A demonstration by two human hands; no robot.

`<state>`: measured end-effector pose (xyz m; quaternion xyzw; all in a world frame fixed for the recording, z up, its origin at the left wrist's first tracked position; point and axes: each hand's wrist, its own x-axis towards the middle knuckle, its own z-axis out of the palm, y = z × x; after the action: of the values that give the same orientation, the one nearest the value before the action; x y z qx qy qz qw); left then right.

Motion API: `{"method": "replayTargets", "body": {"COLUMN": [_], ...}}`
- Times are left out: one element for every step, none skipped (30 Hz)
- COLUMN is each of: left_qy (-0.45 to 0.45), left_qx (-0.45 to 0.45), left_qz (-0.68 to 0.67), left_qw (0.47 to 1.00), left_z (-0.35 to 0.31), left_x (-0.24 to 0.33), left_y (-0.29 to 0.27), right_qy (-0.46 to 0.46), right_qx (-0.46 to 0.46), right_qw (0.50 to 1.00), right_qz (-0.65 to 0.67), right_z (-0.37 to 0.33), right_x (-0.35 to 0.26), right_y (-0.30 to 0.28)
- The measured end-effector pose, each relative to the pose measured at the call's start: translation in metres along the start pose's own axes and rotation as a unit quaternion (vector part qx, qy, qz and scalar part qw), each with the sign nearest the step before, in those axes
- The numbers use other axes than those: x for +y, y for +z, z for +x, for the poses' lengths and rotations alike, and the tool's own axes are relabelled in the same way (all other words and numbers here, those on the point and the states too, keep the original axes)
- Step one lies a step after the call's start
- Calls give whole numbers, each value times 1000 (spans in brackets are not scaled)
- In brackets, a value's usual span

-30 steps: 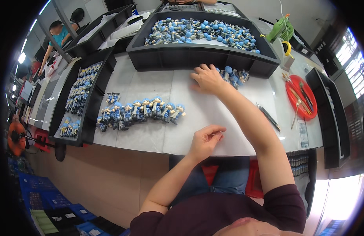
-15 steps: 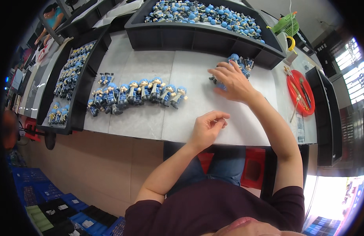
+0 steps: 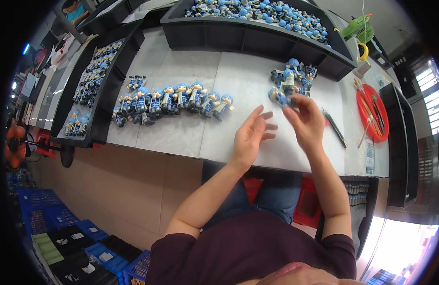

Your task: The person assembles small blue and white figurines at a workbench. They pick up a figurine, use a red sanding tool to smooth the head, and then place the finished item into a drawer. The process is repeated for multiple figurines.

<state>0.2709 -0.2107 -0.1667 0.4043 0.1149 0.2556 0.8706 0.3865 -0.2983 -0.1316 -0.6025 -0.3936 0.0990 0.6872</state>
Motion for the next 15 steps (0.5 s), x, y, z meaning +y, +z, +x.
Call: {"method": "replayTargets", "body": {"left_qy": [13,11,9,8,15,16,17,18,21,25,29,33,33,33,33], "left_qx": [-13,-22,-30,-37,-41,-36,-32,-28,-20,-17,-14,-13,-12,-10,-9], "left_qz": [-13,-23,-31,-40,-50,-38,-27,-15,-6,-1,4,8,13,18,21], "left_qw": [1000,999,999,998,998,998,999,999,1000,1000,999,999,999,999,999], "left_z": [0,1,1,2,2,3,3,3,3,3,3,4,4,4,4], "left_x": [-1,-2,-3,-4,-3,-3,-3,-4,-3,-4,-5,-6,-5,-5,-5], "left_y": [-2,-4,-6,-7,-6,-6,-7,-7,-5,-5,-6,-6,-6,-5,-5], "right_qy": [35,71,76,81,111,112,113,113,103,106,108,109,117,125,132], "right_qx": [7,14,14,14,12,10,8,5,9,9,9,10,11,13,13], "right_qw": [999,996,994,991,987,987,987,987,989,988,988,988,987,986,985], "right_qz": [30,60,82,103,115,114,113,111,108,110,111,111,110,109,107], "right_z": [-14,-26,-36,-46,-53,-57,-61,-64,-64,-64,-65,-65,-64,-64,-64], "right_x": [-6,-10,-8,-4,0,4,7,10,13,13,12,12,11,10,9], "right_y": [3,5,7,9,9,11,12,13,13,13,13,13,12,12,11]}}
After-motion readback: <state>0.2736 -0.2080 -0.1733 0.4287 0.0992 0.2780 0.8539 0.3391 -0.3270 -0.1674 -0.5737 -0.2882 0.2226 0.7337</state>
